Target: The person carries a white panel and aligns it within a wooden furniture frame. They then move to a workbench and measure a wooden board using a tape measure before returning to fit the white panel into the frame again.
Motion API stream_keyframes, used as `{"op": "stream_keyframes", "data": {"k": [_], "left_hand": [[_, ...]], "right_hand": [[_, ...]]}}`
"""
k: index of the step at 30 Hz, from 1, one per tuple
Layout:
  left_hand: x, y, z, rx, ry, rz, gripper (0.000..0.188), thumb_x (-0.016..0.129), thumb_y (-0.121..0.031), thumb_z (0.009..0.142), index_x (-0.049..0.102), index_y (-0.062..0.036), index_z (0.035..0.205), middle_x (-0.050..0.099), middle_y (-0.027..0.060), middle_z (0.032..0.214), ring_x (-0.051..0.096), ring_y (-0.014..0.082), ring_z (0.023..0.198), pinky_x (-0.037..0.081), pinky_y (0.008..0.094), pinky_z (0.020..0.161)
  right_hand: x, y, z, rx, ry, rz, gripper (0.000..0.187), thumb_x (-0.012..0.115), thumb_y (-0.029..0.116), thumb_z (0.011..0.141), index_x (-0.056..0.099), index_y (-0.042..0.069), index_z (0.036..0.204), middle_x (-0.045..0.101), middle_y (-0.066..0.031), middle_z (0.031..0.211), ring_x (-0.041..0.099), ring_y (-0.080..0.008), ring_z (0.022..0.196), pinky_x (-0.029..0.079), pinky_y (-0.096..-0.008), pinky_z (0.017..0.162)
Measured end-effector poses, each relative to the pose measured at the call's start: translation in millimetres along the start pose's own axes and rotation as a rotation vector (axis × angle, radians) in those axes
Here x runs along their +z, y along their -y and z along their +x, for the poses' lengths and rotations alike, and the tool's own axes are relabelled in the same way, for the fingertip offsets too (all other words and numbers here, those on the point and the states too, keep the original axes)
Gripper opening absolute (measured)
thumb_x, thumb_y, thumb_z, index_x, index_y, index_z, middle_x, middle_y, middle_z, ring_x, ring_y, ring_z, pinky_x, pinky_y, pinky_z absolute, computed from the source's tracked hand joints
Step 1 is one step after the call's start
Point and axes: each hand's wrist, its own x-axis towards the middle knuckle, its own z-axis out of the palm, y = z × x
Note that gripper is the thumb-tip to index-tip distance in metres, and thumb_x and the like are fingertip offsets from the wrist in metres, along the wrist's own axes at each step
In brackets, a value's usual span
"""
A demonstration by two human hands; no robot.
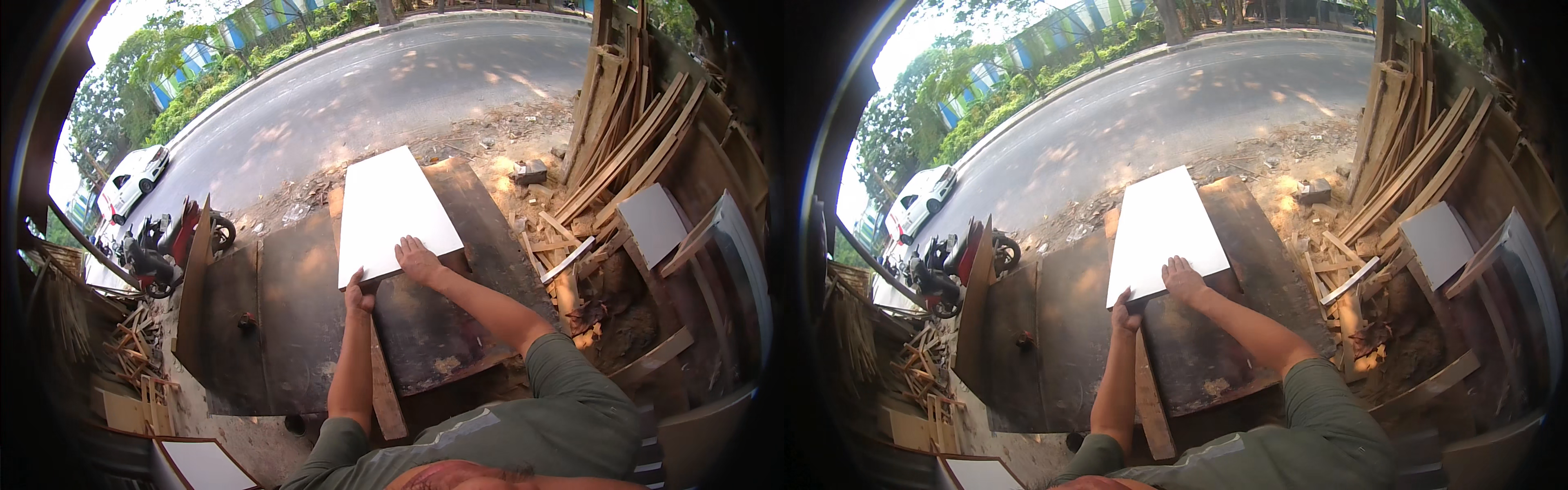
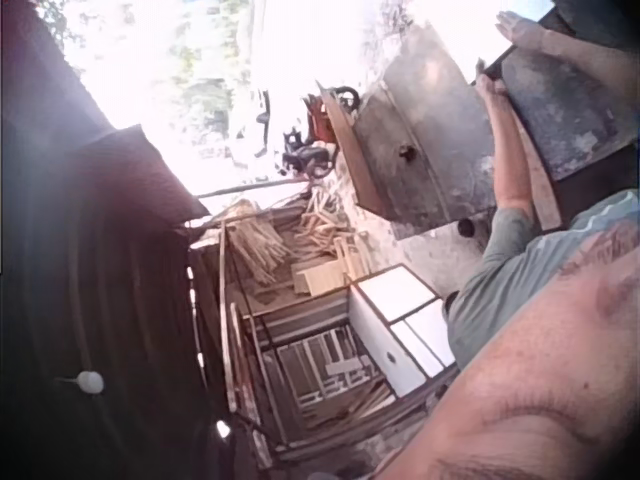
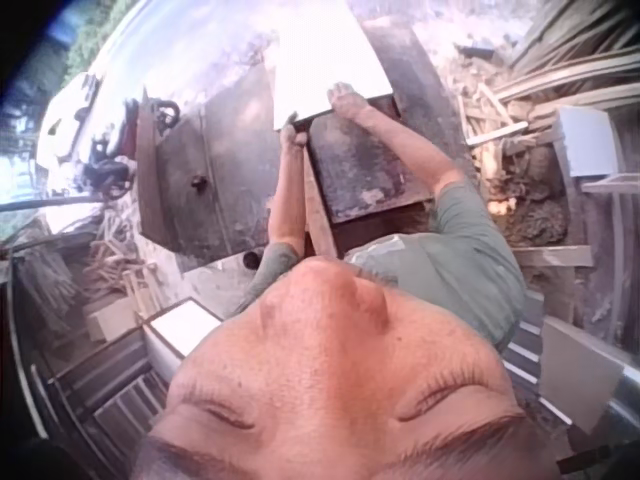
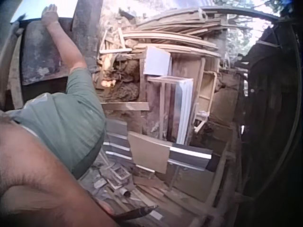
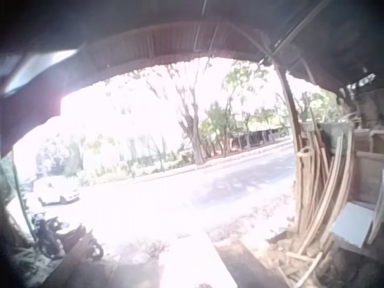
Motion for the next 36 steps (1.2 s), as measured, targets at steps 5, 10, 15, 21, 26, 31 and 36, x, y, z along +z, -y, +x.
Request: {"op": "stream_keyframes", "data": {"k": [5, 10, 15, 21, 26, 31, 36], "left_hand": [[1.9, 7.5, -128.8, 0.000, -0.075, 0.021, 0.036, 0.069, -0.009, 0.091, 0.059, -0.0001, 0.124, 0.065, 0.0108, 0.118, 0.063, 0.0283, 0.108, 0.050, 0.0431, 0.099], [-33.3, -4.6, -269.9, 0.158, -0.176, 0.107, 0.036, 0.072, -0.001, 0.087, 0.061, -0.0006, 0.121, 0.065, 0.0089, 0.113, 0.066, 0.0210, 0.102, 0.055, 0.0353, 0.088], [-44.3, -33.3, -404.0, 0.292, -0.161, 0.233, 0.038, 0.073, 0.001, 0.085, 0.060, 0.0017, 0.121, 0.065, 0.0086, 0.111, 0.064, 0.0182, 0.104, 0.051, 0.0332, 0.093], [-102.3, -45.5, -509.4, 0.251, -0.207, 0.256, 0.043, 0.075, 0.001, 0.084, 0.059, 0.0009, 0.124, 0.065, 0.0087, 0.113, 0.063, 0.0186, 0.105, 0.049, 0.0326, 0.094], [-159.7, -64.9, -571.2, 0.191, -0.233, 0.244, 0.047, 0.073, 0.000, 0.084, 0.054, 0.0009, 0.127, 0.063, 0.0135, 0.114, 0.064, 0.0241, 0.105, 0.053, 0.0379, 0.093], [-228.0, -60.5, -604.7, 0.193, -0.197, 0.108, 0.052, 0.069, -0.006, 0.088, 0.047, 0.0010, 0.135, 0.060, 0.0167, 0.119, 0.063, 0.0283, 0.110, 0.054, 0.0469, 0.096], [-283.4, -24.9, -626.3, -0.020, -0.194, -0.297, 0.052, 0.070, -0.012, 0.090, 0.049, -0.0034, 0.137, 0.059, 0.0135, 0.127, 0.057, 0.0323, 0.118, 0.044, 0.0541, 0.107]], "right_hand": [[-57.5, 68.5, -90.8, 0.035, -0.007, 0.040, 0.050, 0.053, 0.015, 0.092, 0.051, -0.012, 0.134, 0.048, -0.0346, 0.141, 0.044, -0.0457, 0.137, 0.036, -0.0495, 0.116], [-125.1, 150.6, -166.6, 0.062, 0.091, 0.672, 0.069, 0.063, 0.040, 0.095, 0.048, -0.012, 0.137, 0.044, -0.0342, 0.144, 0.042, -0.0453, 0.137, 0.034, -0.0488, 0.116], [-91.4, 185.3, -229.3, 0.855, 0.104, 0.793, 0.075, 0.070, 0.050, 0.090, 0.053, -0.011, 0.131, 0.050, -0.0292, 0.139, 0.049, -0.0375, 0.131, 0.040, -0.0458, 0.109], [-38.9, 255.3, -291.7, 1.236, 0.005, 1.759, 0.053, 0.067, 0.043, 0.097, 0.064, -0.008, 0.112, 0.069, -0.0126, 0.104, 0.067, -0.0204, 0.092, 0.055, -0.0346, 0.081], [-71.2, 333.6, -312.2, 1.302, -0.078, 1.759, 0.047, 0.065, 0.038, 0.099, 0.065, -0.009, 0.104, 0.069, -0.0088, 0.093, 0.065, -0.0159, 0.079, 0.053, -0.0310, 0.071], [-70.4, 366.6, -326.9, 1.228, -0.015, 1.668, 0.040, 0.064, 0.034, 0.100, 0.064, -0.007, 0.099, 0.069, -0.0097, 0.091, 0.064, -0.0155, 0.074, 0.053, -0.0312, 0.067], [-112.6, 379.9, -296.2, 1.099, 0.117, 1.470, 0.033, 0.068, 0.024, 0.097, 0.062, -0.009, 0.099, 0.069, -0.0128, 0.091, 0.066, -0.0177, 0.075, 0.055, -0.0335, 0.067]]}}
